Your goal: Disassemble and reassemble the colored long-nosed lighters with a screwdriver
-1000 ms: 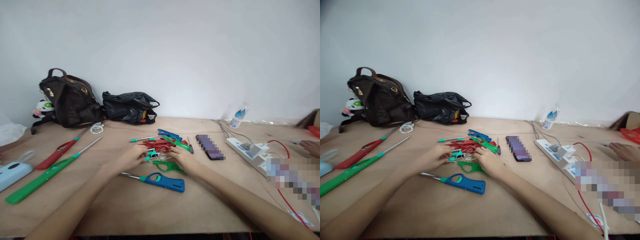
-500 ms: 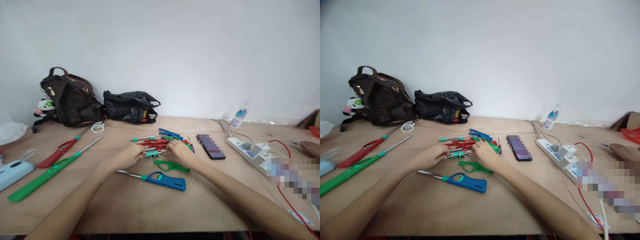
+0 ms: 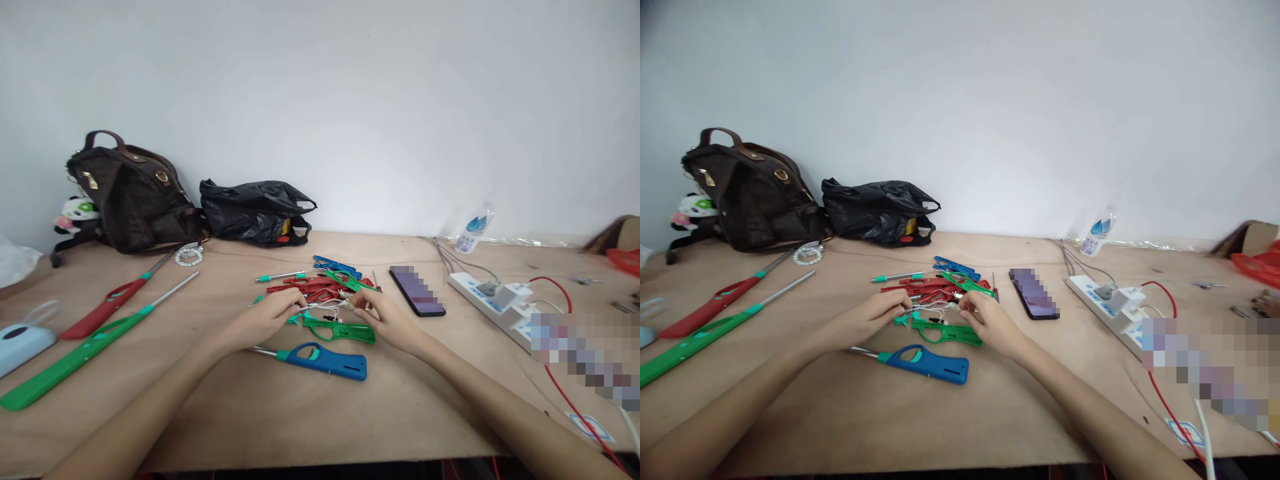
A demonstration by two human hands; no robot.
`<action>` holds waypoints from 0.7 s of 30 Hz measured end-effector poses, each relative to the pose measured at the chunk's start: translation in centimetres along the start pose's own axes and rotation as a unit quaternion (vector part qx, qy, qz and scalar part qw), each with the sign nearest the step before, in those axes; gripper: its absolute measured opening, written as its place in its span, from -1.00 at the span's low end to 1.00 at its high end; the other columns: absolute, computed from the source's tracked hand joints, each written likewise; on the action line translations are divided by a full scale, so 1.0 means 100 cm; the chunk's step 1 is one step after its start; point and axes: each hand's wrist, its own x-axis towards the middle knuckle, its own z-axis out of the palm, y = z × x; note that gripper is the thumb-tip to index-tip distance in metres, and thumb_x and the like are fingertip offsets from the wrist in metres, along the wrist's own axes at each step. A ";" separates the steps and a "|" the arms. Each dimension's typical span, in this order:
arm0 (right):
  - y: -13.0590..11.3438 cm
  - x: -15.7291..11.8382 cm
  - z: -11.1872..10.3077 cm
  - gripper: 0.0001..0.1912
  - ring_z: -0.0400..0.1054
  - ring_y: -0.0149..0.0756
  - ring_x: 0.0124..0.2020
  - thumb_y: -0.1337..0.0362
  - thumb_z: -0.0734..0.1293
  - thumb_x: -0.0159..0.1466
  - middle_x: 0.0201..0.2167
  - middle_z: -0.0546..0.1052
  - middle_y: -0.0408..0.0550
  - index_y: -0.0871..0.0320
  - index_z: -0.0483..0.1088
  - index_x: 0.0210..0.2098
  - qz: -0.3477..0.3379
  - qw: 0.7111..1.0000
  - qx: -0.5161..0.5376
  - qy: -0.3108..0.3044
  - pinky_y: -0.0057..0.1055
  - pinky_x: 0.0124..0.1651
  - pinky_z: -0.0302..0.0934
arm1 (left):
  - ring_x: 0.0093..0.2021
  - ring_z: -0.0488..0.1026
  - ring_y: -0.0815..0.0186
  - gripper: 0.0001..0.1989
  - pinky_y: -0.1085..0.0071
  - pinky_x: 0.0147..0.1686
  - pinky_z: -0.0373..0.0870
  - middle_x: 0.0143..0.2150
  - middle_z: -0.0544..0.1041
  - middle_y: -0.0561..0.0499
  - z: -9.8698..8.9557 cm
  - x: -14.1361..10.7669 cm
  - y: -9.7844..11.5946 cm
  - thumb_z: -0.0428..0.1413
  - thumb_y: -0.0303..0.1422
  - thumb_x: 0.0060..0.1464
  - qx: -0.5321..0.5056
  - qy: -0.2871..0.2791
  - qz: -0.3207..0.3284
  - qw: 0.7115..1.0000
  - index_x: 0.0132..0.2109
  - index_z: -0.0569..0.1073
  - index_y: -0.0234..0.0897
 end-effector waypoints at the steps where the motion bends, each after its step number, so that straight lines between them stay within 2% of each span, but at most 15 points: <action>1: 0.001 -0.002 0.001 -0.94 0.34 -0.27 -0.27 0.33 0.19 0.32 -0.30 0.46 -0.04 0.14 0.29 -0.26 0.000 1.000 0.006 0.006 -0.35 -0.20 0.22 | -0.20 0.32 0.27 -0.75 0.37 -0.14 0.27 -0.24 0.41 0.01 0.001 0.000 0.001 -0.23 -0.36 0.25 -0.006 -0.002 0.002 1.000 -0.25 0.32 -0.24; 7: 0.006 -0.008 0.004 -0.95 0.34 -0.25 -0.26 0.30 0.20 0.32 -0.30 0.46 -0.03 0.12 0.27 -0.25 -0.014 0.999 0.008 0.042 -0.31 -0.17 0.25 | -0.21 0.34 0.26 -0.76 0.36 -0.15 0.28 -0.25 0.43 0.02 0.008 0.002 -0.003 -0.20 -0.34 0.25 -0.031 -0.011 0.000 0.999 -0.24 0.33 -0.24; 21: 0.005 -0.012 0.001 -0.94 0.31 -0.20 -0.21 0.35 0.23 0.27 -0.28 0.43 -0.02 0.11 0.25 -0.25 -0.044 0.997 -0.023 0.059 -0.27 -0.14 0.23 | -0.18 0.37 0.24 -0.84 0.34 -0.15 0.30 -0.22 0.45 -0.01 0.009 0.003 0.000 -0.11 -0.39 0.21 -0.006 0.034 0.010 0.999 -0.20 0.35 -0.25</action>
